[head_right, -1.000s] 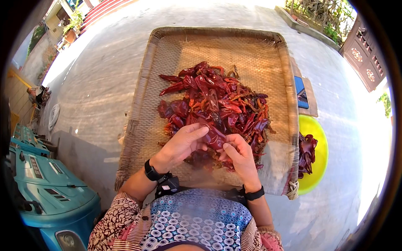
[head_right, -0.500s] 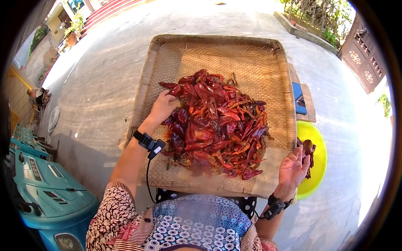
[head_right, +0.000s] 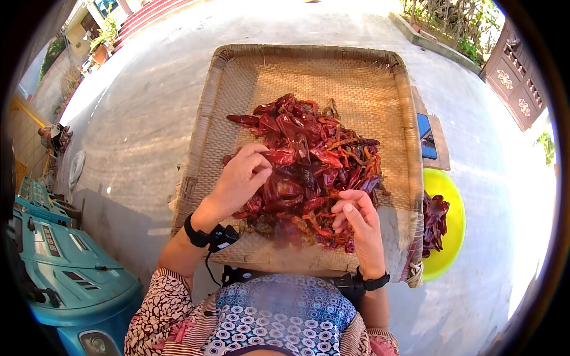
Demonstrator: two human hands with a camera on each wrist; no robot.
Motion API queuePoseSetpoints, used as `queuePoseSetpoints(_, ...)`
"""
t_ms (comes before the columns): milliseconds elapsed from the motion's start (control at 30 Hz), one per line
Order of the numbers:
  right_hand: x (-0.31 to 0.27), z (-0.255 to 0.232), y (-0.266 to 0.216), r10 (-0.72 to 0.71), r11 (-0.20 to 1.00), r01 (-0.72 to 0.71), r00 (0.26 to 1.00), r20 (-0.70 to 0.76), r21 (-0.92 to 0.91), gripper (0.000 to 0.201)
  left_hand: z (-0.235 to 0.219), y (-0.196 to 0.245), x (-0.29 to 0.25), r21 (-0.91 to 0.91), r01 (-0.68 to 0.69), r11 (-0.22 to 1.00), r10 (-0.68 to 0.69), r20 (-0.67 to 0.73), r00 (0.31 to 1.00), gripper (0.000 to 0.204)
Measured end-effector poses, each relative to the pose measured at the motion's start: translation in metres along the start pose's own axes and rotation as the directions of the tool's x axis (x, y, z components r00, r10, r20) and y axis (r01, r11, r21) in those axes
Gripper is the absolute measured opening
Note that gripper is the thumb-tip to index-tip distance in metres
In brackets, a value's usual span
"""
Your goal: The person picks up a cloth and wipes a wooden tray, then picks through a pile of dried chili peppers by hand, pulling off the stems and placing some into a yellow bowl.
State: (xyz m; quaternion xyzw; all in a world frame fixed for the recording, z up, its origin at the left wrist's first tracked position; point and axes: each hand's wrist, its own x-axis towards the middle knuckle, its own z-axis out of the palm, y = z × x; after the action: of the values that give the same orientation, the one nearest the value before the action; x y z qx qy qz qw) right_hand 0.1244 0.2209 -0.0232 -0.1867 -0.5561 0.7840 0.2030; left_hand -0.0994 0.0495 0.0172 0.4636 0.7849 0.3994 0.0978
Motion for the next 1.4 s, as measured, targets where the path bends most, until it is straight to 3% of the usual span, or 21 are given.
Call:
queuePoseSetpoints(33,0.002,0.010,-0.003,0.018,0.993,-0.014,0.999,0.039,-0.113,0.030,0.005,0.010,-0.007,-0.075,0.001,0.997,0.005,0.090,0.996,0.008)
queuePoseSetpoints(67,0.006,0.017,-0.001,0.028,0.980,-0.014,0.997,0.067,-0.200,0.034,0.016,0.006,-0.014,-0.012,-0.156,0.988,0.156,0.094,0.983,0.008)
queuePoseSetpoints(167,0.009,0.034,0.001,0.049,0.945,-0.023,0.996,0.071,-0.327,0.029,0.034,0.022,-0.035,-0.092,-0.178,0.980,0.192,0.170,0.967,0.011)
queuePoseSetpoints(300,0.006,0.029,0.016,0.142,0.971,-0.106,0.977,0.157,-0.216,0.023,0.049,0.005,-0.048,-0.142,-0.158,0.977,0.177,0.130,0.976,0.010)
queuePoseSetpoints(500,0.001,0.026,0.022,0.214,0.974,-0.191,0.953,0.215,-0.126,0.016,0.057,-0.006,-0.053,-0.283,-0.076,0.956,0.140,0.214,0.967,0.007)
queuePoseSetpoints(600,-0.001,0.009,0.021,0.135,0.988,-0.130,0.988,0.075,-0.079,0.021,0.041,0.003,-0.046,-0.249,0.034,0.968,0.003,0.150,0.989,0.009)
queuePoseSetpoints(633,-0.001,0.001,0.018,0.111,0.991,-0.111,0.994,-0.006,-0.077,0.025,0.038,-0.003,-0.042,-0.279,0.160,0.947,-0.132,0.117,0.984,0.015)
queuePoseSetpoints(700,-0.005,-0.014,0.004,0.032,0.997,-0.020,0.985,-0.167,0.071,0.025,0.031,-0.021,-0.031,-0.022,0.163,0.986,-0.164,-0.072,0.984,0.022)
queuePoseSetpoints(767,-0.007,-0.048,0.008,-0.033,0.951,0.141,0.931,-0.364,0.274,0.027,0.028,-0.041,-0.019,0.058,0.165,0.985,-0.148,-0.231,0.962,0.025)
queuePoseSetpoints(833,-0.010,-0.093,0.012,-0.071,0.829,0.305,0.888,-0.453,0.469,0.030,0.026,-0.051,-0.010,0.180,0.278,0.944,-0.233,-0.233,0.944,0.032)
queuePoseSetpoints(967,-0.024,-0.139,0.006,-0.008,0.526,0.434,0.863,-0.506,0.731,0.038,0.032,-0.060,-0.003,0.192,0.347,0.918,-0.292,-0.262,0.920,0.037)
queuePoseSetpoints(1033,-0.025,-0.141,0.009,-0.020,0.565,0.397,0.883,-0.469,0.723,0.040,0.035,-0.067,-0.003,0.158,0.310,0.937,-0.255,-0.294,0.921,0.034)
queuePoseSetpoints(1133,-0.021,-0.124,0.018,-0.127,0.696,0.335,0.928,-0.351,0.635,0.036,0.033,-0.073,-0.006,0.081,0.209,0.975,-0.163,-0.384,0.909,0.031)
queuePoseSetpoints(1167,-0.018,-0.112,0.020,-0.126,0.751,0.298,0.941,-0.314,0.590,0.034,0.030,-0.066,-0.009,-0.152,0.229,0.962,-0.266,-0.310,0.913,0.029)
queuePoseSetpoints(1233,-0.011,-0.078,0.018,-0.116,0.844,0.222,0.964,-0.238,0.489,0.030,0.016,-0.026,-0.017,-0.568,0.280,0.774,-0.406,-0.106,0.908,0.026)
queuePoseSetpoints(1267,-0.008,-0.059,0.015,-0.111,0.910,0.168,0.979,-0.169,0.378,0.029,0.017,-0.021,-0.022,-0.714,0.241,0.658,-0.373,-0.031,0.927,0.021)
queuePoseSetpoints(1367,-0.003,-0.003,0.003,-0.010,0.999,0.009,1.000,0.020,0.039,0.028,0.024,0.009,-0.037,-0.829,0.348,0.438,-0.387,0.176,0.905,0.019)
queuePoseSetpoints(1400,0.000,0.012,0.002,0.014,1.000,-0.013,0.998,0.066,-0.017,0.029,0.030,0.012,-0.041,-0.826,0.347,0.443,-0.370,0.184,0.911,0.019)
